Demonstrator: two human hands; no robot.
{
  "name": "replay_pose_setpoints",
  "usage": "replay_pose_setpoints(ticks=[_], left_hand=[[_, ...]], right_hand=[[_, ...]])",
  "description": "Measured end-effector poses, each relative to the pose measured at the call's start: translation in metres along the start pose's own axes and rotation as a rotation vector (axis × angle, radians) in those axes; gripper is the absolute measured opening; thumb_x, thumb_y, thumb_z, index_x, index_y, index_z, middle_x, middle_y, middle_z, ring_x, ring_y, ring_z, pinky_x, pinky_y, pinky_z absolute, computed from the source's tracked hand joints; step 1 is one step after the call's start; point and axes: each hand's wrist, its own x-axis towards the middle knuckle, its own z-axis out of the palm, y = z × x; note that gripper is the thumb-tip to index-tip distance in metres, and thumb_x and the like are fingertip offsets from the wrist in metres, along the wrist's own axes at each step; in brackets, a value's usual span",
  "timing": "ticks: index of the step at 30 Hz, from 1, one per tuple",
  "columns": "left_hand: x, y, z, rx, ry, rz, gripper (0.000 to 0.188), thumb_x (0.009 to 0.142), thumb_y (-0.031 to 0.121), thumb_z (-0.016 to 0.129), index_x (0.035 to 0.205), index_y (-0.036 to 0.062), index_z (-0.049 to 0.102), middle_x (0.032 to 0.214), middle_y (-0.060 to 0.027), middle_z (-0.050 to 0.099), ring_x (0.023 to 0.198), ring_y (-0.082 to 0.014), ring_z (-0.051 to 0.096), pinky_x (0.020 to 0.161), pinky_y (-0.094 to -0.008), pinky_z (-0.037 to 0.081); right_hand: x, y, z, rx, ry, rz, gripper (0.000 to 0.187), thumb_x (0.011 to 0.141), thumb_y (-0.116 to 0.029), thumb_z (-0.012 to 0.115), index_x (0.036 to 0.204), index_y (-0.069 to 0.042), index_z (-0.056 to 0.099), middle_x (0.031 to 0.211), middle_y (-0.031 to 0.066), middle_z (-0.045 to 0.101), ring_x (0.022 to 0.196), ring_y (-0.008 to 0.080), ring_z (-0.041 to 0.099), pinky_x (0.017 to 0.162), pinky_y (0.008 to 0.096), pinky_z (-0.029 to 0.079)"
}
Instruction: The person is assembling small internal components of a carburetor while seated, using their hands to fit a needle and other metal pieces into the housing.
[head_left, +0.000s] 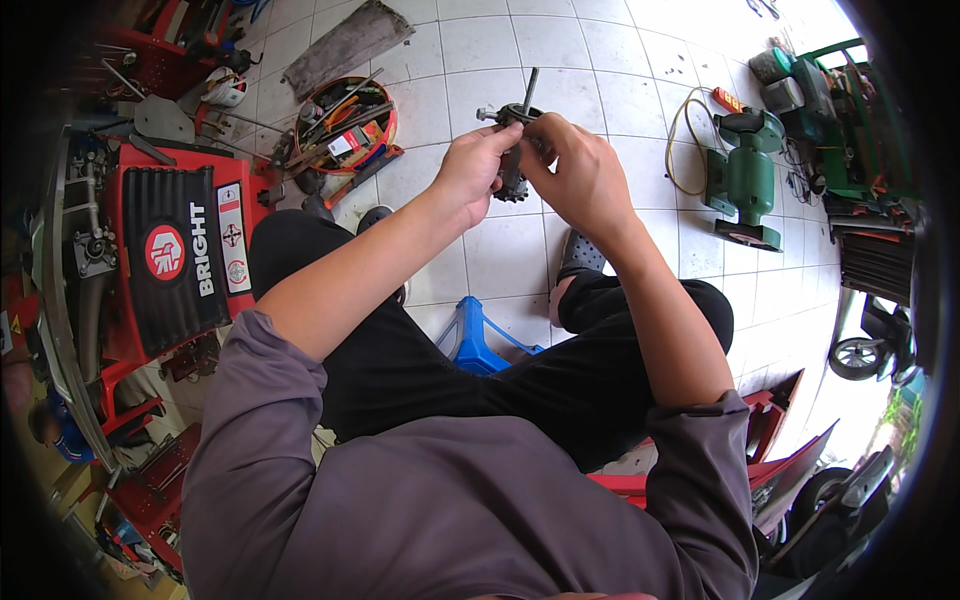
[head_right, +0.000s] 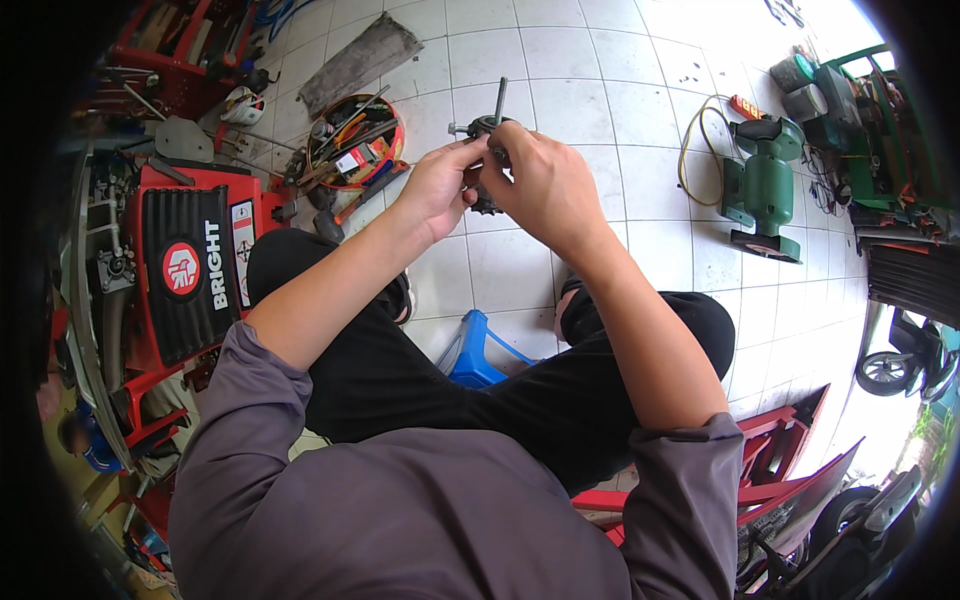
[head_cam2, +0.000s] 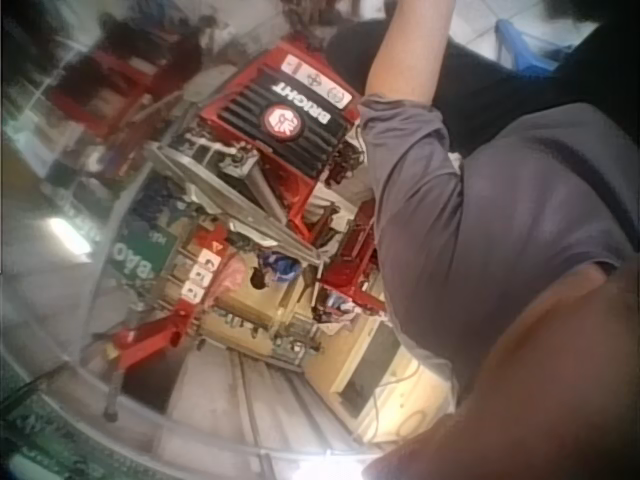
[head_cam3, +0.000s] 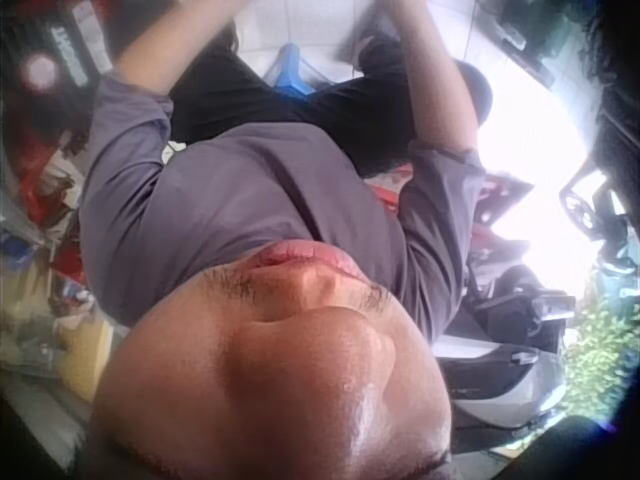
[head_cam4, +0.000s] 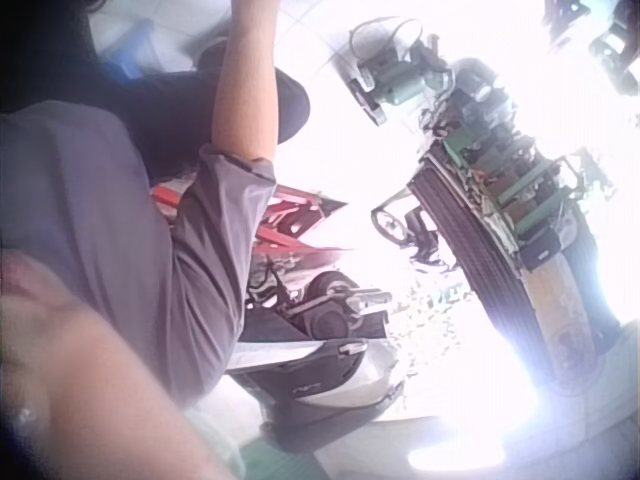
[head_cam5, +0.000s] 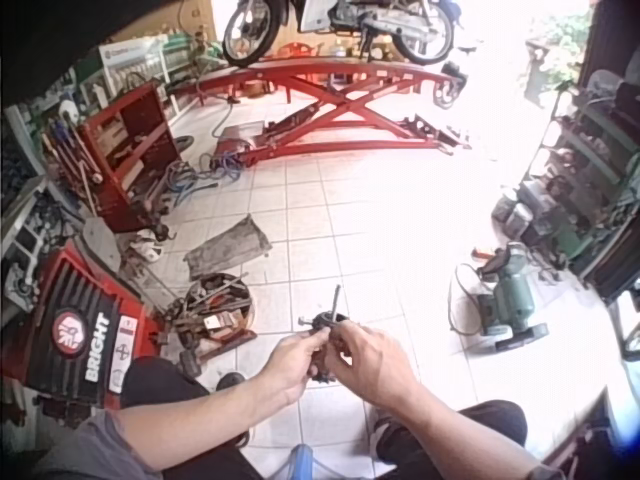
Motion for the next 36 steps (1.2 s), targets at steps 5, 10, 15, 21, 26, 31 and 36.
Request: replay_pose_setpoints(ticks=[5, 10, 15, 21, 26, 31, 36], left_hand=[[-0.002, 0.002, 0.004, -0.002, 0.038, -0.018, 0.013, 0.089, 0.026, 0.060, 0.091, 0.0127, 0.060, 0.079, 0.0063, 0.057, 0.067, -0.0039, 0.047, 0.053, -0.0215, 0.029], [-0.003, 0.002, 0.003, 0.001, 0.043, -0.022, 0.012, 0.089, 0.024, 0.060, 0.091, 0.0132, 0.060, 0.079, 0.0064, 0.057, 0.067, -0.0042, 0.047, 0.054, -0.0217, 0.029], [-0.001, 0.002, 0.003, -0.001, 0.034, -0.014, 0.011, 0.089, 0.024, 0.059, 0.091, 0.0128, 0.060, 0.079, 0.0061, 0.057, 0.067, -0.0041, 0.047, 0.054, -0.0218, 0.029], [-0.005, 0.005, 0.010, -0.053, 0.075, 0.023, 0.017, 0.089, 0.027, 0.060, 0.086, 0.0101, 0.059, 0.067, 0.0036, 0.054, 0.051, -0.0052, 0.043, 0.045, -0.0213, 0.028], [0.000, 0.001, 0.001, -0.002, 0.037, -0.006, 0.014, 0.090, 0.025, 0.059, 0.091, 0.0120, 0.061, 0.080, 0.0051, 0.058, 0.066, -0.0053, 0.048, 0.052, -0.0217, 0.030], [-0.003, 0.003, 0.008, -0.032, 0.087, -0.005, 0.016, 0.088, 0.027, 0.061, 0.086, 0.0115, 0.059, 0.072, 0.0040, 0.055, 0.057, -0.0054, 0.044, 0.048, -0.0217, 0.028], [0.000, 0.000, 0.002, 0.018, 0.065, -0.038, 0.014, 0.089, 0.028, 0.060, 0.087, 0.0146, 0.061, 0.078, 0.0063, 0.057, 0.067, -0.0050, 0.048, 0.054, -0.0228, 0.028]], right_hand=[[0.001, 0.001, 0.002, -0.088, 0.044, 0.050, 0.023, 0.086, -0.023, 0.060, 0.075, -0.004, 0.056, 0.060, 0.0125, 0.061, 0.054, 0.0315, 0.060, 0.056, 0.0365, 0.049], [0.002, 0.001, 0.000, -0.164, 0.068, 0.050, 0.028, 0.087, -0.028, 0.060, 0.071, -0.005, 0.056, 0.058, 0.0119, 0.060, 0.052, 0.0310, 0.060, 0.055, 0.0366, 0.049], [0.002, 0.001, 0.000, -0.141, 0.055, 0.077, 0.025, 0.085, -0.026, 0.061, 0.074, -0.004, 0.058, 0.065, 0.0121, 0.062, 0.057, 0.0310, 0.061, 0.057, 0.0371, 0.048], [0.001, 0.002, 0.000, -0.007, -0.001, -0.029, 0.018, 0.082, -0.020, 0.062, 0.084, -0.002, 0.060, 0.079, 0.0140, 0.063, 0.068, 0.0311, 0.061, 0.061, 0.0381, 0.049], [0.000, 0.002, -0.001, 0.041, -0.049, 0.018, 0.016, 0.082, -0.016, 0.060, 0.086, -0.001, 0.061, 0.079, 0.0155, 0.063, 0.067, 0.0318, 0.061, 0.061, 0.0383, 0.049], [0.000, 0.000, -0.002, 0.025, -0.034, 0.022, 0.016, 0.084, -0.017, 0.059, 0.083, -0.001, 0.059, 0.075, 0.0162, 0.063, 0.065, 0.0323, 0.062, 0.060, 0.0390, 0.049], [0.001, 0.000, 0.000, -0.014, -0.005, 0.053, 0.019, 0.085, -0.020, 0.059, 0.080, -0.002, 0.059, 0.064, 0.0138, 0.062, 0.059, 0.0329, 0.061, 0.057, 0.0400, 0.049]])
